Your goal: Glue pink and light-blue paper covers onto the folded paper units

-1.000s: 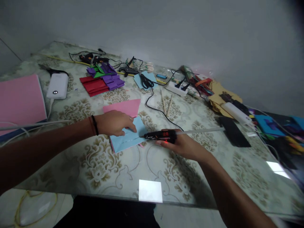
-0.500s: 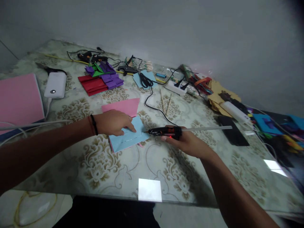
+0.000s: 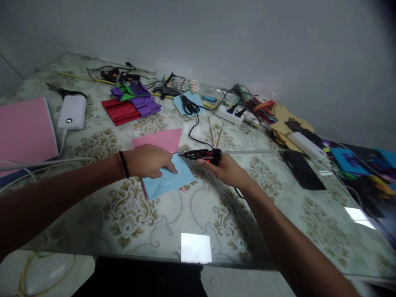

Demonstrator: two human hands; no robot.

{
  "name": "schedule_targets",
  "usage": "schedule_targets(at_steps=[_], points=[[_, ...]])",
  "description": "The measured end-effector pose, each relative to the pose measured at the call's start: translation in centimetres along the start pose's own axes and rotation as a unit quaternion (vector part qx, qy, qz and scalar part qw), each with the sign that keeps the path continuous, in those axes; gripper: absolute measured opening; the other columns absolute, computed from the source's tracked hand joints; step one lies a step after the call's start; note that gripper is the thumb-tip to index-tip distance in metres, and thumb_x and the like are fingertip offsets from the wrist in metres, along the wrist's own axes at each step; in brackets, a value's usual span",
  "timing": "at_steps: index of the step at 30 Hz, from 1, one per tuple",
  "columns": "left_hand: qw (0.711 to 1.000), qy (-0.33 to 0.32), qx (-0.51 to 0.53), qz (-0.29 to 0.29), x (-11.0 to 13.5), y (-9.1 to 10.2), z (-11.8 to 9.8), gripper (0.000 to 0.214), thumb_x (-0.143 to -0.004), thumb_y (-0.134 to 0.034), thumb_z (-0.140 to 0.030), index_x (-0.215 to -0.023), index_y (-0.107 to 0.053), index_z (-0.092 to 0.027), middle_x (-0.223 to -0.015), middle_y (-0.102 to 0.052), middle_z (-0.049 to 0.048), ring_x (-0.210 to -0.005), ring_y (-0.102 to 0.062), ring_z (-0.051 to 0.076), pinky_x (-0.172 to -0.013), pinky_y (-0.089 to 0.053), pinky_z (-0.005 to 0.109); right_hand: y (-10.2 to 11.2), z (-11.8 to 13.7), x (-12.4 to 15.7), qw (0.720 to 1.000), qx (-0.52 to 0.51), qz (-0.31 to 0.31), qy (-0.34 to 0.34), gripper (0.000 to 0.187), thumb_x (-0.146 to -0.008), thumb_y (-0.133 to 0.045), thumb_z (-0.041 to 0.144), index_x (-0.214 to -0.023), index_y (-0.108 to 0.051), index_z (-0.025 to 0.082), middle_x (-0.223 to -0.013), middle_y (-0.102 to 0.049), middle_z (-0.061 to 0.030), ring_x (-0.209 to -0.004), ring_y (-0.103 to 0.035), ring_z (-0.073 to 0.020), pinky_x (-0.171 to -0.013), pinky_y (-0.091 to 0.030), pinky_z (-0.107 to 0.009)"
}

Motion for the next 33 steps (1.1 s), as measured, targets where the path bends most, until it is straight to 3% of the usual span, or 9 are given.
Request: schedule_targets(at_steps=[12,22,33], points=[[1.000,-0.009,0.003,-0.011,0.0,0.0,0.0,0.047,-0.090,-0.072,-0.019,-0.135,-0.076,-0.034,-0.117,-0.077,0.0051,-0.107,-0.070,0.026,-0.076,-0.041,0.030,-0.1,0.0,-0.1,0.999,0.032,-0.002,-0.012,0.046,-0.101,-0.061,0.051,-0.130,-0.079,0.020,-0.107,-0.084,-0.0058,-0.090,-0.076,-0.0275,-0.078,-0.059,-0.034],[1.000,0.000,0.005,0.000,-0.1,0.3,0.0,0.049,-0.090,-0.070,-0.018,-0.136,-0.075,-0.034,-0.119,-0.077,0.0050,-0.107,-0.069,0.025,-0.078,-0.042,0.030,0.2,1.0,2.1,0.999,0.046,0.027,-0.004,0.043,-0.102,-0.059,0.051,-0.125,-0.081,0.022,-0.109,-0.085,-0.0044,-0.093,-0.078,-0.0280,-0.082,-0.060,-0.033],[1.000,0.005,0.005,0.010,-0.2,0.3,-0.2,0.048,-0.090,-0.073,-0.019,-0.135,-0.076,-0.034,-0.115,-0.078,0.0047,-0.105,-0.070,0.025,-0.077,-0.042,0.030,0.2,1.4,4.2,0.997,0.049,0.066,-0.003,0.042,-0.100,-0.059,0.055,-0.115,-0.083,0.023,-0.100,-0.084,-0.0051,-0.083,-0.077,-0.0270,-0.072,-0.059,-0.033]])
Point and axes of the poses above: each hand's wrist, its own x-axis away from the middle knuckle, its own y-axis out of the back of the hand, z = x × y, the point moved 9 cm from there along -x, towards the middle knuckle
